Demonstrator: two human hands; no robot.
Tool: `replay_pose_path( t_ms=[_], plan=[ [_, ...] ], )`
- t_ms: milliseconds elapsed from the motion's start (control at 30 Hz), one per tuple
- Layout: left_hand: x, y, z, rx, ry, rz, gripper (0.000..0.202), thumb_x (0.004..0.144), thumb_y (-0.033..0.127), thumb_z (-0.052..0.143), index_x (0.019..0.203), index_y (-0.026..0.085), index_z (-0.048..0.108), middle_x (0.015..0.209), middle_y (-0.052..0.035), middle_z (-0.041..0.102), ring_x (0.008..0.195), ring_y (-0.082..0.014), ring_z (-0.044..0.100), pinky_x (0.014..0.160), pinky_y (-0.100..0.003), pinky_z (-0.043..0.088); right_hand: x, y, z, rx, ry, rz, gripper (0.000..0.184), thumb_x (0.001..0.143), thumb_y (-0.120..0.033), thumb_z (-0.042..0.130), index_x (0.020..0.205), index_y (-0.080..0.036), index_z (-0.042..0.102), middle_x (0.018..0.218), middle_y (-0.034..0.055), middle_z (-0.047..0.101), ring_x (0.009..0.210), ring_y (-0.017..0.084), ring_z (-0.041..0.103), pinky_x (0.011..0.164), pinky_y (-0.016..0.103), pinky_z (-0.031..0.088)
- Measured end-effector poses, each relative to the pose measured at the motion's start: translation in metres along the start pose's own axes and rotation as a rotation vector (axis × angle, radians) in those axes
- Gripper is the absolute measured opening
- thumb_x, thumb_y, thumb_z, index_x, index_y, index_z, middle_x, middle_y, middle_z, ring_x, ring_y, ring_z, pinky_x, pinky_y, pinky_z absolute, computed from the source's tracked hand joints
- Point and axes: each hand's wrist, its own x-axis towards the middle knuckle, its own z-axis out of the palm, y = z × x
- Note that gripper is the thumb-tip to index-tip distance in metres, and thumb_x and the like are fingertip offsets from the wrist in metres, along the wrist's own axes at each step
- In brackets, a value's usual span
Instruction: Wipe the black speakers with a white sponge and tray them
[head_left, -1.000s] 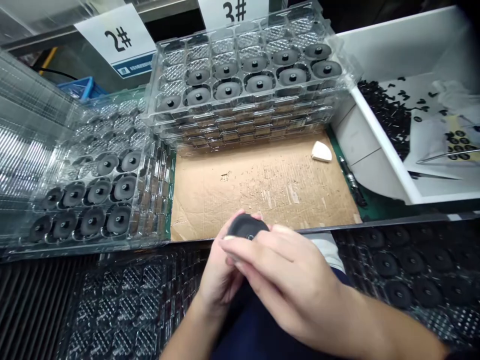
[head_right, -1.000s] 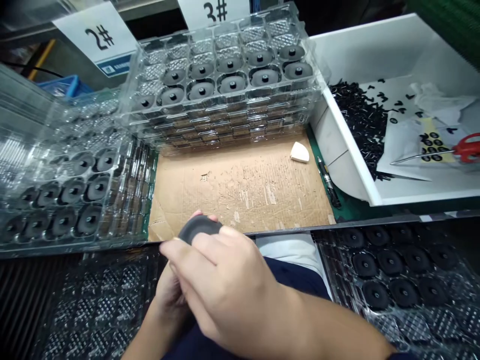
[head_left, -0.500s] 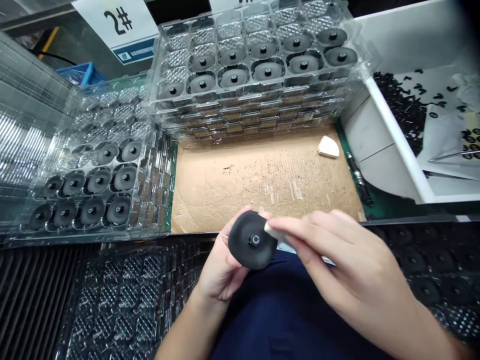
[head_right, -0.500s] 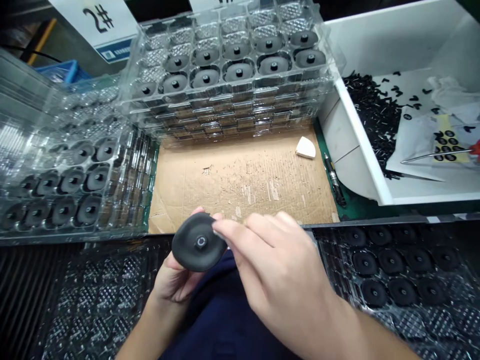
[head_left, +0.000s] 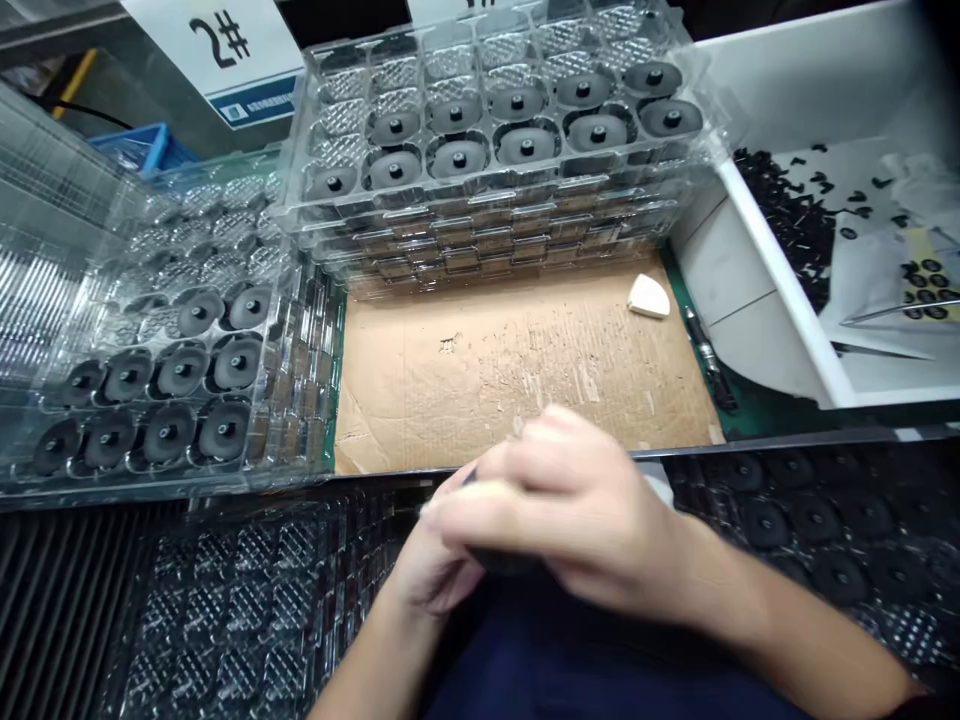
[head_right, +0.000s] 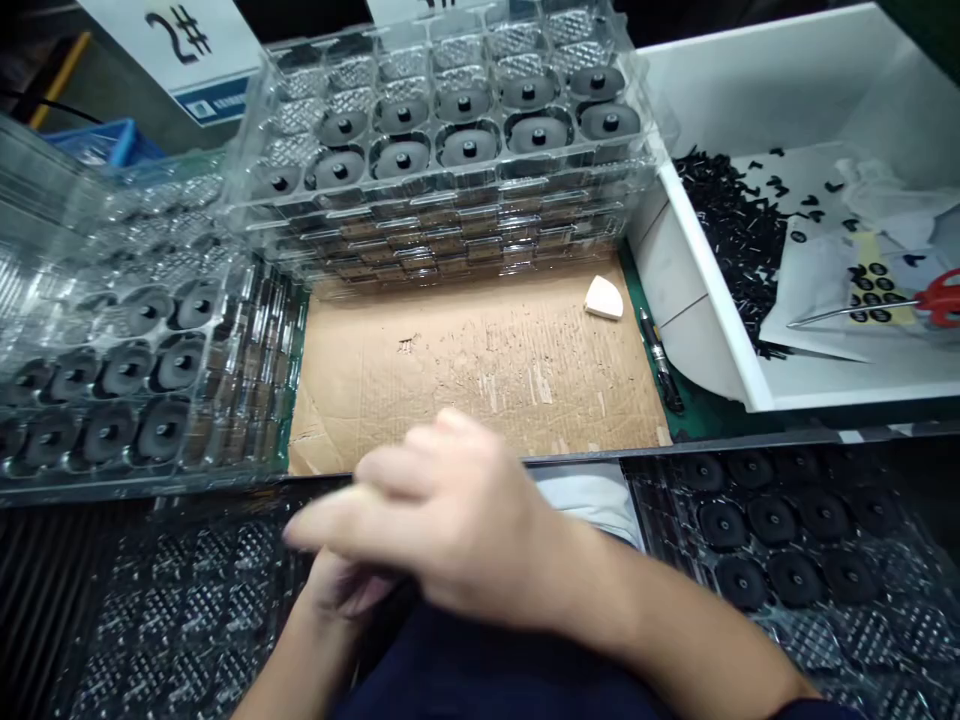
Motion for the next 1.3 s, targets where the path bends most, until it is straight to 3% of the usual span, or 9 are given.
replay_pose_path(
  t_ms=[233,433,533,633,733,833,1000,1133,1300],
  plan=[
    [-0.001,0.001,-0.011,-0.287,-0.151,0.025,0.051,0.060,0.035,0.082,0.107,0.025,0.065,0.107,-0.0020,0.072,0.095,-0.0212,0.069,0.086,-0.028,0.052,-0.050,0.053,0.030,0.056,0.056,0.555,0.023,0.091,-0.017,0.049,0.107,-0.021,0.067,0.091,0.0040,0.068,0.082,0.013,0.061,0.072,0.025,0.046],
    [-0.002,0.004,-0.014,-0.295,-0.108,0.046,0.047,0.062,0.033,0.081,0.106,0.027,0.067,0.108,-0.0006,0.071,0.096,-0.0204,0.068,0.082,-0.025,0.054,-0.076,0.051,0.051,0.065,-0.083,0.561,0.020,0.089,-0.016,0.052,0.095,-0.021,0.070,0.073,0.0014,0.066,0.069,0.014,0.061,0.065,0.026,0.047],
    [-0.001,0.005,-0.010,-0.288,-0.070,0.065,0.046,0.061,0.026,0.082,0.104,0.029,0.067,0.108,0.0014,0.071,0.095,-0.0201,0.068,0.080,-0.026,0.055,-0.043,0.025,0.031,0.035,0.146,0.599,0.023,0.091,-0.021,0.051,0.110,-0.019,0.065,0.091,0.0041,0.068,0.070,0.012,0.059,0.060,0.023,0.046],
    [-0.002,0.005,-0.008,-0.242,0.017,0.130,0.041,0.063,0.022,0.080,0.102,0.027,0.068,0.103,0.0017,0.072,0.094,-0.0156,0.067,0.081,-0.020,0.053,-0.008,-0.007,0.022,0.010,0.363,0.363,0.024,0.090,-0.016,0.052,0.111,-0.014,0.063,0.095,0.0054,0.068,0.075,0.012,0.060,0.065,0.025,0.047],
    [-0.005,0.005,-0.014,-0.177,0.065,0.184,0.039,0.066,0.024,0.079,0.103,0.026,0.068,0.105,0.0016,0.071,0.097,-0.0156,0.065,0.085,-0.020,0.051,0.006,-0.023,0.031,0.064,0.179,0.164,0.026,0.090,-0.012,0.047,0.111,-0.007,0.062,0.085,0.0075,0.069,0.074,0.015,0.060,0.070,0.030,0.047],
    [-0.006,0.002,-0.020,-0.178,0.145,0.220,0.049,0.059,0.020,0.082,0.104,0.029,0.066,0.105,0.0032,0.070,0.094,-0.0159,0.067,0.083,-0.022,0.054,0.009,-0.023,0.038,0.119,-0.066,0.250,0.024,0.090,-0.011,0.046,0.104,-0.011,0.066,0.086,0.0057,0.068,0.073,0.015,0.061,0.066,0.027,0.047],
    [-0.007,0.002,-0.012,-0.159,0.160,0.178,0.040,0.064,0.026,0.080,0.102,0.025,0.068,0.101,0.0019,0.071,0.098,-0.0118,0.065,0.082,-0.014,0.050,0.013,-0.018,0.037,-0.059,0.144,0.146,0.028,0.092,-0.015,0.041,0.107,-0.007,0.063,0.081,0.0077,0.066,0.072,0.017,0.057,0.067,0.030,0.044],
    [-0.009,0.008,-0.009,-0.169,0.050,0.168,0.047,0.059,0.014,0.081,0.101,0.030,0.068,0.105,0.0037,0.071,0.096,-0.0166,0.067,0.082,-0.022,0.054,-0.007,-0.021,0.017,0.130,-0.027,0.160,0.022,0.091,-0.011,0.045,0.103,-0.012,0.063,0.084,0.0034,0.066,0.074,0.013,0.057,0.067,0.024,0.043],
    [-0.007,0.000,-0.004,-0.152,0.096,0.096,0.062,0.050,0.014,0.085,0.108,0.026,0.065,0.101,0.0026,0.072,0.095,-0.0143,0.066,0.082,-0.017,0.052,-0.015,-0.022,-0.002,-0.229,0.034,0.315,0.025,0.092,-0.012,0.043,0.102,-0.014,0.066,0.072,0.0027,0.061,0.064,0.014,0.051,0.060,0.028,0.034]
  ],
)
